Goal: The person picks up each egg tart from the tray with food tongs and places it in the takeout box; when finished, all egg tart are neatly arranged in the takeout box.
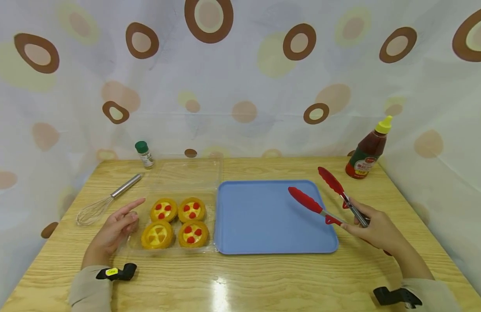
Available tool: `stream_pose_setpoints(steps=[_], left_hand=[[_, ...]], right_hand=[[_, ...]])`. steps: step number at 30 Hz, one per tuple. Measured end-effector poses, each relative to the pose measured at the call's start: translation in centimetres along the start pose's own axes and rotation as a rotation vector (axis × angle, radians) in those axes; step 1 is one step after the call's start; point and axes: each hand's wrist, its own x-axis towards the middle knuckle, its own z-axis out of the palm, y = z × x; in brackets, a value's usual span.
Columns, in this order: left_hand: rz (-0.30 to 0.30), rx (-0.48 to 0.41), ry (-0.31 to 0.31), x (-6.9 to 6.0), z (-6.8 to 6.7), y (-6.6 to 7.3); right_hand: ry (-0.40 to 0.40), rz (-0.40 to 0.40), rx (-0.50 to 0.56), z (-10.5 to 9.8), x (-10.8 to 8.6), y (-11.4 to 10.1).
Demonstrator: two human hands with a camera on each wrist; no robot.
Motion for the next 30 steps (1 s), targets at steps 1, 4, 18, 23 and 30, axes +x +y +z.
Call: stream_pose_setpoints(steps=[1, 4, 18, 23, 30], left_hand=[[-0.002, -0.001, 0.003, 0.0, 0.0, 0.0], [-0.009, 0.001, 0.006, 0.0, 0.0, -0.1], [-0.012, -0.018, -0.018, -0.1, -0.1, 0.0], [-0.002, 0.008, -0.010, 0.0, 0.0, -0.1], [0.000, 0.037, 0.010, 0.0, -0.2, -0.2]], right_hand=[[0.017, 0.010, -0.012, 0.0, 0.0, 0.0], [0.055, 0.046, -0.036, 0.0, -0.1, 0.2], [0.207, 0.185, -0.145, 1.6, 0.3, 1.6], [0.238, 0.199, -0.178, 2.1, 0.9, 2.2], [0.242, 0.206, -0.171, 2.5, 1.5, 2.5]])
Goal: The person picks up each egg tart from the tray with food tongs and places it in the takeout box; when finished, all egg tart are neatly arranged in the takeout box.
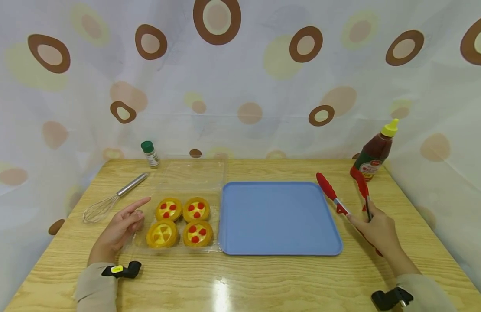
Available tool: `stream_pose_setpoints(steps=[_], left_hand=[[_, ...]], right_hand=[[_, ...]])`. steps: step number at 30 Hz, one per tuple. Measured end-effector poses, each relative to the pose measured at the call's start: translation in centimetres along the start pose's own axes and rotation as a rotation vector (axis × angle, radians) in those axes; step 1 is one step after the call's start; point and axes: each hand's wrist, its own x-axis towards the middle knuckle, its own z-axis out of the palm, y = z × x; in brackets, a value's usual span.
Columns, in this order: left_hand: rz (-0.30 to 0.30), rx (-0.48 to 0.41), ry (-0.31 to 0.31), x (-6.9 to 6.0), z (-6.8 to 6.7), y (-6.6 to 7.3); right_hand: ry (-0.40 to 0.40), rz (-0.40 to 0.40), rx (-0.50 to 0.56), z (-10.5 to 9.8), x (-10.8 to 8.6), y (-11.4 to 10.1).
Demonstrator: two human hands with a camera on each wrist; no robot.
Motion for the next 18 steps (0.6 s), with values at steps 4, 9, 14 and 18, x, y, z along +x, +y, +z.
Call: stream_pose_setpoints(steps=[4, 9, 14, 18], left_hand=[[-0.009, 0.000, 0.002, -0.02, 0.05, 0.02], [-0.021, -0.015, 0.000, -0.10, 0.05, 0.01], [-0.019, -0.002, 0.002, -0.07, 0.14, 0.22], [-0.022, 0.006, 0.010, -0.02, 0.28, 0.32]], right_hand=[[-0.014, 0.005, 0.003, 0.28, 0.03, 0.08], [0.002, -0.009, 0.008, 0.59, 0.05, 0.16], [0.039, -0.040, 0.012, 0.92, 0.31, 0.09], [0.030, -0.034, 0.013, 1.03, 0.30, -0.01]])
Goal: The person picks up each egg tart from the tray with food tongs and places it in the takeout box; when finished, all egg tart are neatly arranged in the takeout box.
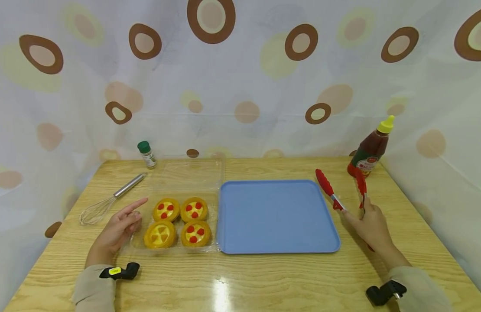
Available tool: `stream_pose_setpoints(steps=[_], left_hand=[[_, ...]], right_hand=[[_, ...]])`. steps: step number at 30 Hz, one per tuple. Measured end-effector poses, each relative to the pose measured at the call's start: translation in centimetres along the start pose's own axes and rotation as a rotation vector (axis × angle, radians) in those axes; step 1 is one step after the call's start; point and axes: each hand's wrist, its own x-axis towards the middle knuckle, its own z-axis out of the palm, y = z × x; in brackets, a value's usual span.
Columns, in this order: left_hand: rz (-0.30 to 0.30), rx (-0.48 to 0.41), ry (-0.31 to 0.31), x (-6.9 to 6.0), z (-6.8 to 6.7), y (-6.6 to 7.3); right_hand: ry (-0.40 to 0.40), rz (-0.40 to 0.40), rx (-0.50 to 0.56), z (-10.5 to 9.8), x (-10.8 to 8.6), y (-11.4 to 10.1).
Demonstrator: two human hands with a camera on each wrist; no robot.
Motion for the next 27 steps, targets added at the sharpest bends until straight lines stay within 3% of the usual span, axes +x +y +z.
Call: stream_pose_setpoints(steps=[8, 15, 22, 27], left_hand=[[0.006, 0.011, 0.009, -0.2, 0.0, 0.0], [0.004, 0.011, 0.015, -0.2, 0.0, -0.1], [-0.005, 0.016, 0.034, 0.0, 0.0, -0.2], [-0.011, -0.009, 0.027, -0.1, 0.0, -0.1]], right_hand=[[-0.178, 0.064, -0.022, 0.4, 0.0, -0.3], [-0.242, 0.089, -0.072, 0.5, 0.0, -0.4], [-0.254, 0.161, -0.092, 0.0, -0.3, -1.2], [-0.219, 0.119, -0.124, -0.2, -0.7, -1.9]])
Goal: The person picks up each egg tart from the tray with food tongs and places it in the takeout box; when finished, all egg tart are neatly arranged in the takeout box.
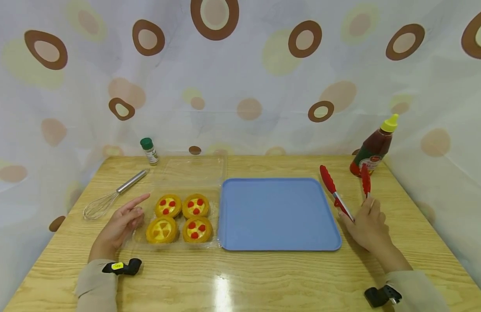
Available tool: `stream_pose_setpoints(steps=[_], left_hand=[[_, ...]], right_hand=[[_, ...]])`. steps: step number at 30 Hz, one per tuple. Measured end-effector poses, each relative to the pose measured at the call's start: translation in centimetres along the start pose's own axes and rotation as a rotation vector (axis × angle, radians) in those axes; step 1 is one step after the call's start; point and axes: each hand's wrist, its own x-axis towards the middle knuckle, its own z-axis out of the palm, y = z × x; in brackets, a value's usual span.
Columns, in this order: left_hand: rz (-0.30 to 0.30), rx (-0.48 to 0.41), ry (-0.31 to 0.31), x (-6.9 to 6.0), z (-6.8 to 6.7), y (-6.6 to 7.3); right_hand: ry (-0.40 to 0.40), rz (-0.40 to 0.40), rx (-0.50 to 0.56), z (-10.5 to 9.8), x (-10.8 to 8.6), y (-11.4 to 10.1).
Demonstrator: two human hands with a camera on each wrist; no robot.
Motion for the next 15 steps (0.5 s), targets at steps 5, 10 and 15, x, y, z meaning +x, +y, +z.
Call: stream_pose_setpoints(steps=[5, 10, 15], left_hand=[[-0.006, -0.003, -0.006, -0.1, 0.1, 0.2], [-0.014, 0.050, -0.032, -0.4, 0.0, 0.6], [-0.027, 0.074, -0.109, -0.7, -0.4, 1.2]], right_hand=[[0.114, -0.112, -0.054, -0.7, -0.4, -1.6], [0.133, -0.240, -0.076, -1.4, -0.8, -3.9], [0.045, -0.361, 0.055, -1.6, -0.8, -7.1]])
